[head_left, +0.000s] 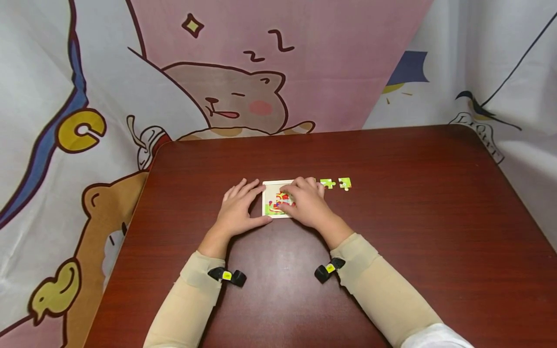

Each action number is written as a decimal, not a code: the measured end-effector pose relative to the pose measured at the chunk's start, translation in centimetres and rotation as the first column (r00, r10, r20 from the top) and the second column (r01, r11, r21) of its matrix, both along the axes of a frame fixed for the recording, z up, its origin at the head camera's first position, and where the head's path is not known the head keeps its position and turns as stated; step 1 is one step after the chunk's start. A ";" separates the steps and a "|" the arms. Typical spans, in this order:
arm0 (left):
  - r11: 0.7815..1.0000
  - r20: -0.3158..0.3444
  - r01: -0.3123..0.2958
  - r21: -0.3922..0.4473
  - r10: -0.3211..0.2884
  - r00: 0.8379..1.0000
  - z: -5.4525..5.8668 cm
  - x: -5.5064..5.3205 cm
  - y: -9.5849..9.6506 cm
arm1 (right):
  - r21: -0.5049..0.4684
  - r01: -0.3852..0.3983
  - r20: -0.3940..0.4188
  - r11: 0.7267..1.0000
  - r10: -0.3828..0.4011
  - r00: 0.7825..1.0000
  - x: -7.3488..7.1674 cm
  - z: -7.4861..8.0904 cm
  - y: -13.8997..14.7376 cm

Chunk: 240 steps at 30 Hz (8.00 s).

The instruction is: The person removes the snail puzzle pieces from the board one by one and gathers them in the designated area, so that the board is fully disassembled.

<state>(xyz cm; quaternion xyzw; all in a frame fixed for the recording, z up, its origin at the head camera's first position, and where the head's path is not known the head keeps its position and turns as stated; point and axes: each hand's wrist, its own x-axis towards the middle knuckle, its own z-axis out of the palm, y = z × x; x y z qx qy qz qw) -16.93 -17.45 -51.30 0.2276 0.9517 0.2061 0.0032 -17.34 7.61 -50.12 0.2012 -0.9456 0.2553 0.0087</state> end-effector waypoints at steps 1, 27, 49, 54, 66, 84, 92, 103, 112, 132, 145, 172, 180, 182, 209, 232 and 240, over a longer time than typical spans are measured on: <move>1.000 -0.002 0.000 0.000 0.000 1.000 0.0 0.0 0.0 | -0.002 0.001 0.002 1.000 -0.001 1.000 0.0 0.0 0.0; 1.000 0.007 0.001 -0.006 -0.001 1.000 0.3 0.0 0.0 | -0.051 -0.051 -0.110 0.997 0.045 0.993 0.1 -0.2 0.1; 1.000 0.003 0.001 0.002 -0.001 1.000 0.1 0.1 -0.1 | -0.187 -0.136 -0.230 0.973 0.092 0.969 -0.1 -0.8 1.3; 1.000 0.002 0.001 -0.005 -0.001 1.000 0.2 0.1 0.1 | -0.248 -0.150 -0.251 0.957 0.086 0.964 0.0 -0.7 2.4; 1.000 0.013 -0.008 -0.005 0.008 1.000 0.3 0.1 0.0 | -0.278 -0.109 -0.271 0.954 0.031 0.962 0.5 -0.9 7.4; 1.000 -0.004 -0.001 -0.010 0.001 1.000 0.2 -0.1 0.0 | -0.227 -0.011 -0.220 0.974 -0.040 0.975 0.8 -1.2 12.9; 1.000 0.001 -0.002 -0.013 0.002 1.000 0.1 0.0 0.0 | -0.243 0.015 -0.192 0.970 -0.063 0.979 0.8 -1.4 12.9; 1.000 0.020 -0.005 -0.020 0.005 1.000 0.1 0.0 0.1 | -0.208 0.029 -0.181 0.978 -0.067 0.981 0.8 -1.7 12.9; 1.000 0.017 -0.004 -0.019 0.005 1.000 0.2 0.0 0.0 | -0.189 0.008 -0.195 0.982 -0.046 0.980 0.6 -1.7 12.6; 1.000 0.016 -0.002 -0.009 0.002 1.000 0.2 0.0 -0.1 | -0.228 -0.057 -0.293 0.972 -0.012 0.956 0.1 -1.7 9.6; 1.000 0.019 0.001 -0.020 -0.001 1.000 0.2 -0.1 0.3 | -0.077 -0.102 -0.219 0.992 0.083 0.972 -0.5 -1.1 4.2; 1.000 0.027 -0.004 -0.014 0.004 1.000 0.4 -0.2 0.1 | -0.027 -0.117 -0.169 0.993 0.111 0.979 -0.6 -0.9 3.0; 1.000 0.029 -0.002 -0.012 0.003 1.000 0.4 0.0 0.1 | -0.064 -0.154 -0.283 0.986 0.130 0.950 -0.5 -1.2 3.0; 1.000 0.028 -0.002 -0.008 0.002 1.000 0.4 0.0 0.0 | -0.064 -0.170 -0.305 0.983 0.143 0.942 -0.5 -1.2 3.0; 1.000 0.013 0.003 -0.001 -0.003 1.000 0.4 0.0 -0.1 | -0.254 -0.167 -0.299 0.953 0.087 0.950 -0.3 -1.3 3.3; 1.000 0.010 -0.004 -0.005 0.004 1.000 0.3 0.0 -0.1 | -0.368 -0.044 -0.334 0.929 -0.088 0.938 0.1 -1.8 10.0; 1.000 0.011 -0.004 -0.007 0.005 1.000 0.1 0.0 0.0 | -0.381 -0.007 -0.262 0.925 -0.101 0.960 0.8 -2.1 12.3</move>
